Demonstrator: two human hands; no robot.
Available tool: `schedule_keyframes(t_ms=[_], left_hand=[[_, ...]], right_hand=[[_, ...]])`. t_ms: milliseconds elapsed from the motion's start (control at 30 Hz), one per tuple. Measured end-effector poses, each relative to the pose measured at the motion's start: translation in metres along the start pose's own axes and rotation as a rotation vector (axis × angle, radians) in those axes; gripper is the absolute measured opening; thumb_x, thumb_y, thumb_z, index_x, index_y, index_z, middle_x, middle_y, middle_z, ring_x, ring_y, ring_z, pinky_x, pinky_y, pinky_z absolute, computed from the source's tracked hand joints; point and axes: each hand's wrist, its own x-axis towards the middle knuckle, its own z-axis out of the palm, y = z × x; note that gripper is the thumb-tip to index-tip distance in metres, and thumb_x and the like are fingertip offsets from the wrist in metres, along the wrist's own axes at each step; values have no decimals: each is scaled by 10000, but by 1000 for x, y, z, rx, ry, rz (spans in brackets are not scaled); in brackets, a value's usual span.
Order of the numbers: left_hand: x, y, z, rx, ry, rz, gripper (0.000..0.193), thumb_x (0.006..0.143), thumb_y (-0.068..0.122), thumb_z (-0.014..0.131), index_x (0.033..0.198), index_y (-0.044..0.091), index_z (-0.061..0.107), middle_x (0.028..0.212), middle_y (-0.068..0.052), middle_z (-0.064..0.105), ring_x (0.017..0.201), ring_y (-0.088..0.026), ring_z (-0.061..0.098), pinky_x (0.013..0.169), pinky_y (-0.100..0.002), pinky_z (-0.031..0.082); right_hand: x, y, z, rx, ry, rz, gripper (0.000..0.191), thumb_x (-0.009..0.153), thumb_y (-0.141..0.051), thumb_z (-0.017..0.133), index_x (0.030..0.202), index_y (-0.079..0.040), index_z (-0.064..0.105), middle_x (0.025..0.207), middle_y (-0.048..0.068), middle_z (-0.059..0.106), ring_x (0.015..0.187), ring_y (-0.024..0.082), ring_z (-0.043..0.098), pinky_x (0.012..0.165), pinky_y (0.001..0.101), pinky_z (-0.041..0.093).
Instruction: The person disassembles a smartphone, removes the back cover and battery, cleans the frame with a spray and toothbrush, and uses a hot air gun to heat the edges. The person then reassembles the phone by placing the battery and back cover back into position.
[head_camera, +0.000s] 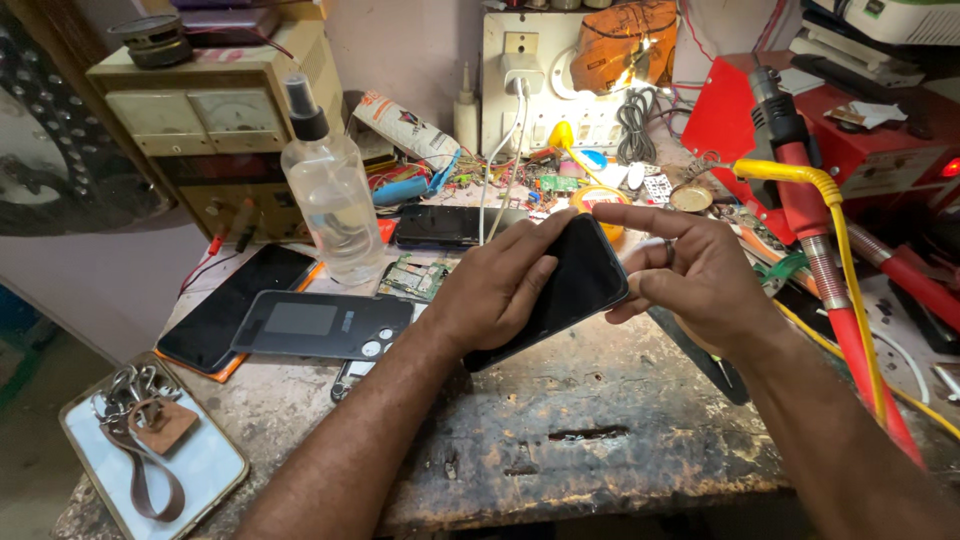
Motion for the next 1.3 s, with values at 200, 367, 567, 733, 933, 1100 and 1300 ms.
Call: schedule_keyframes(t_ms=[200,367,567,733,933,1100,1300], left_hand=[[-1,6,1,-61,31,25,479,1094,197,493,1557,85,438,1292,-188,650,1183,-375,656,1017,-423,535],[0,8,1,-83,66,44,463,1107,189,490,1554,78,441,1352,-197,642,1228,-367,652,1046,-416,534],[-1,6,1,-58,54,72,475,1101,184,507,1560,80,438,1329,-185,644,1212,-365,651,1041,-417,534],[0,5,2,-31,-28,19,500,1081,193,508,1565,99,425,1189,-161,652,1081,-349,666,941,-417,547],[0,10,-1,9,-68,-2,498,1072,223,508,1551,113,433,1198,-164,649,1057,-369,675,898,-445,556],[0,11,-3,11,-44,88,453,1089,242,504,1512,101,427,1371,-217,647,1135,-417,680,919,-486,555],[0,10,0,-16,-171,-108,434,1034,321,520,1358,58,403,1011,-209,738,874,-441,699,744,-541,530]], right_hand=[[-12,-10,7,-177,15,-140,681,840,113,531,1515,27,519,845,54,674,724,74,664,771,352,703],[-16,-15,14,-174,57,-176,680,848,101,520,1523,24,485,836,46,684,731,80,684,747,348,685],[-12,-18,14,-157,14,-101,680,860,106,529,1531,10,483,818,44,680,714,75,669,744,352,692],[-9,-14,12,-194,70,-1,637,866,86,533,1496,-8,535,758,28,678,640,79,661,664,345,678],[2,-9,1,-249,19,-3,660,854,58,531,1503,-59,548,666,-38,604,567,32,564,568,242,559],[13,0,-8,-302,-17,5,564,853,32,511,1388,-43,672,672,-42,648,568,-5,543,535,186,495],[16,7,-13,-362,21,3,329,909,22,516,1107,2,778,756,30,756,621,55,695,587,234,602]])
